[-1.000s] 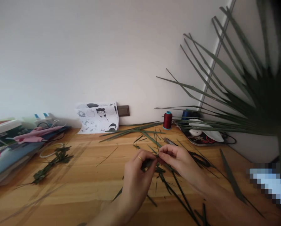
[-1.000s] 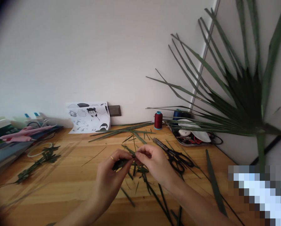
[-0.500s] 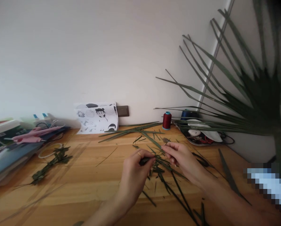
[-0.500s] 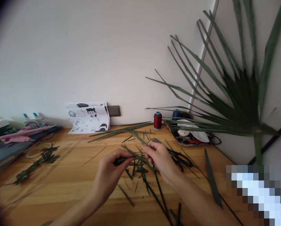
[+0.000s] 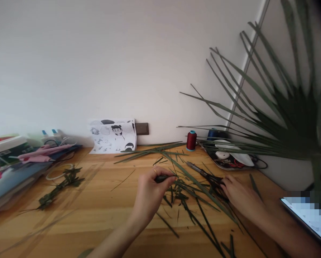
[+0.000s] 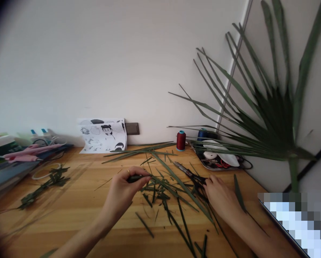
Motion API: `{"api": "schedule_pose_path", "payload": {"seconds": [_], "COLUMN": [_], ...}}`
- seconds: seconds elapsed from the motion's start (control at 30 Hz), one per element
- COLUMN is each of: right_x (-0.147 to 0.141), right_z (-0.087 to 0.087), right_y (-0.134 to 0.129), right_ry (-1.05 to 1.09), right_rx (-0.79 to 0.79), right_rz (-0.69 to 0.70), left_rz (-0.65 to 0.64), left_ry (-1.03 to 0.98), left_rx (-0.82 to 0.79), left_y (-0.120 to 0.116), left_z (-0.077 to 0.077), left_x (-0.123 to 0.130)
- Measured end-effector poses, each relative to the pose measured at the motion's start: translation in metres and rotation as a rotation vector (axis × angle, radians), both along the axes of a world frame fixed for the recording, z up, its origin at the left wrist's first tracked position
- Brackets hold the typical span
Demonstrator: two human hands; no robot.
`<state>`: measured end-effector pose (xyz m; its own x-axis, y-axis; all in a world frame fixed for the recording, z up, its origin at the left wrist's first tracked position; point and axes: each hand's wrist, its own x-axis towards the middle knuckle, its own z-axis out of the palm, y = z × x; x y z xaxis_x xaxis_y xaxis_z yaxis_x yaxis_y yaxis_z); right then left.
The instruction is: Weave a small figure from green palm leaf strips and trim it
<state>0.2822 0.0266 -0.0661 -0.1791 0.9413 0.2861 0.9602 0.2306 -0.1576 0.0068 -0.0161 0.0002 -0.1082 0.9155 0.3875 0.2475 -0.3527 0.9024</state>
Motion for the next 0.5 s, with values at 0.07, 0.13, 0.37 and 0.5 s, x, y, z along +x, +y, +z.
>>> {"api": "schedule_pose_path", "payload": {"seconds": [0.07, 0.13, 0.37, 0.5], "right_x": [-0.001, 0.000, 0.007, -0.002], "right_z": [-0.003, -0.004, 0.003, 0.016], "right_y": [-0.003, -0.005, 0.000, -0.001], "right_ry": [-0.064, -0.090, 0.061, 0.297], "right_rx": [0.011, 0.000, -0.104, -0.089], "right_rz": [-0.005, -0.004, 0.039, -0.023], "left_rz": [-0.003, 0.003, 0.008, -0.017], "left_ry": [-0.035, -0.052, -0.037, -0.102], "left_rx": [-0.052, -0.080, -0.065, -0.101], "left_y": [0.000, 0.000, -0.002, -0.007], "left_z": [0.002, 0.003, 0.003, 0.009], "left_x": [0.000, 0.000, 0.000, 0.001]}}
